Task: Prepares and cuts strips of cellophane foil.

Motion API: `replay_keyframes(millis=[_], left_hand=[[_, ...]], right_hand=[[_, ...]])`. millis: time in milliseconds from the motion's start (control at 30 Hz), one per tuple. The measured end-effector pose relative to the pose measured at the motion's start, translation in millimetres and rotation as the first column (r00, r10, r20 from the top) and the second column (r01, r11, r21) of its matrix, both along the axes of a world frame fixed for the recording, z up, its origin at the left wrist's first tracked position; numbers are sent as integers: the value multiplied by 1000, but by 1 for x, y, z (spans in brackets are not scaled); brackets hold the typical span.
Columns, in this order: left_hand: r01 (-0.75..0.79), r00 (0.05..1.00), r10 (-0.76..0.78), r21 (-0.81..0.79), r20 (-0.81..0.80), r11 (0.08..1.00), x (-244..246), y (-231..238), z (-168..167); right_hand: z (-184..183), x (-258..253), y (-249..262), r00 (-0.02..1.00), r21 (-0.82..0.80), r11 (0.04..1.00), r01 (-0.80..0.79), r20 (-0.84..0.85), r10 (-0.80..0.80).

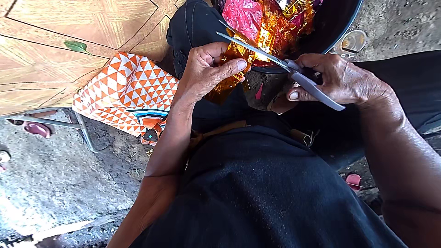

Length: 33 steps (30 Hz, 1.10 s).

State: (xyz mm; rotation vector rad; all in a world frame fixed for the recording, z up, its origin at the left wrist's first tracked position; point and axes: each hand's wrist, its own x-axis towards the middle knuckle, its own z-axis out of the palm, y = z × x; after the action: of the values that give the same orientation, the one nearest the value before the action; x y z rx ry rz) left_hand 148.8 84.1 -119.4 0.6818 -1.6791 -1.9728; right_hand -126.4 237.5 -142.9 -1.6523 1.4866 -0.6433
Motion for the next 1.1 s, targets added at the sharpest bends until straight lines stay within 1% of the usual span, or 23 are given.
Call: replay_keyframes(millis=[133,267,467,733,1100], left_hand=[[-14,1000,14,-6,-3,1000,0,-1,0],[-46,999,46,-12,-20,999,0,-1,0],[-57,997,55,-37,-46,998,-4,-1,-2],[-55,998,54,-55,-20,997,-9,2,3],[-56,998,57,-67,0,996,-10,0,3]], right_hand=[[1,-2,1,1000,31,999,-27,-8,27],[4,-3,2,1000,99,995,-23,-16,24],[3,0,0,999,10,999,-36,-40,36],[4,3,-4,999,-17,1000,-16,-46,16],[-2,3,-2,996,-73,995,66,-46,-70]])
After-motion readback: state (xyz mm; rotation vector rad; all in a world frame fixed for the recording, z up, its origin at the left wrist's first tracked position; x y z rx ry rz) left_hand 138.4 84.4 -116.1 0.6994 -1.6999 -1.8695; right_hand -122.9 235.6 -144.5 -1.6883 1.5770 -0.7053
